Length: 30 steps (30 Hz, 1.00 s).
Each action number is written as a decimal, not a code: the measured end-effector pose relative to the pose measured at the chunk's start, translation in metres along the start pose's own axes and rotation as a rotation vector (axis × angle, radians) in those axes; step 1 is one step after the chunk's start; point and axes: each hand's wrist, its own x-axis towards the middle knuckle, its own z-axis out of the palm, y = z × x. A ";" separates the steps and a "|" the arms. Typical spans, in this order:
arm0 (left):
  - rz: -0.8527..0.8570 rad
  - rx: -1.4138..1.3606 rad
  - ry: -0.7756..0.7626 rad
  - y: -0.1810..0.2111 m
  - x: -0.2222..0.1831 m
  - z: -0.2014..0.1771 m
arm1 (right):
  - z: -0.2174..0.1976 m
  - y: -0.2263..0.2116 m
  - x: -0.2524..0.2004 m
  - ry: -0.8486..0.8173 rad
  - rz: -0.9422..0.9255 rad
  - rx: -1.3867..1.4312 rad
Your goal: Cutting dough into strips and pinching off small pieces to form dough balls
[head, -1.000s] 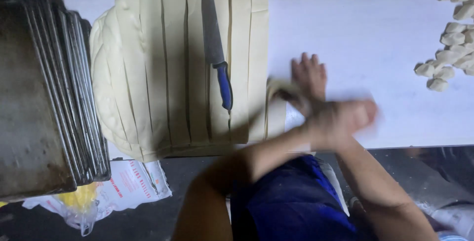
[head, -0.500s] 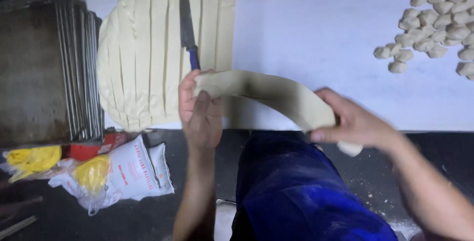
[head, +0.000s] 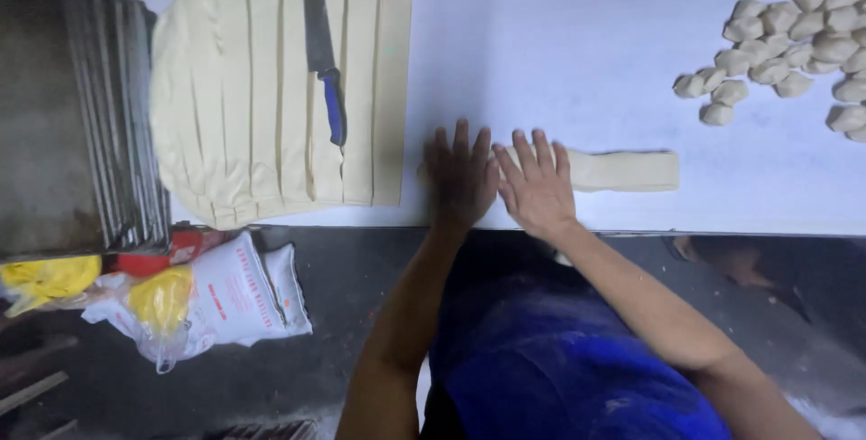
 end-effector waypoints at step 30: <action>0.338 -0.430 -0.035 0.021 0.043 -0.011 | -0.058 0.079 -0.035 0.017 0.046 -0.057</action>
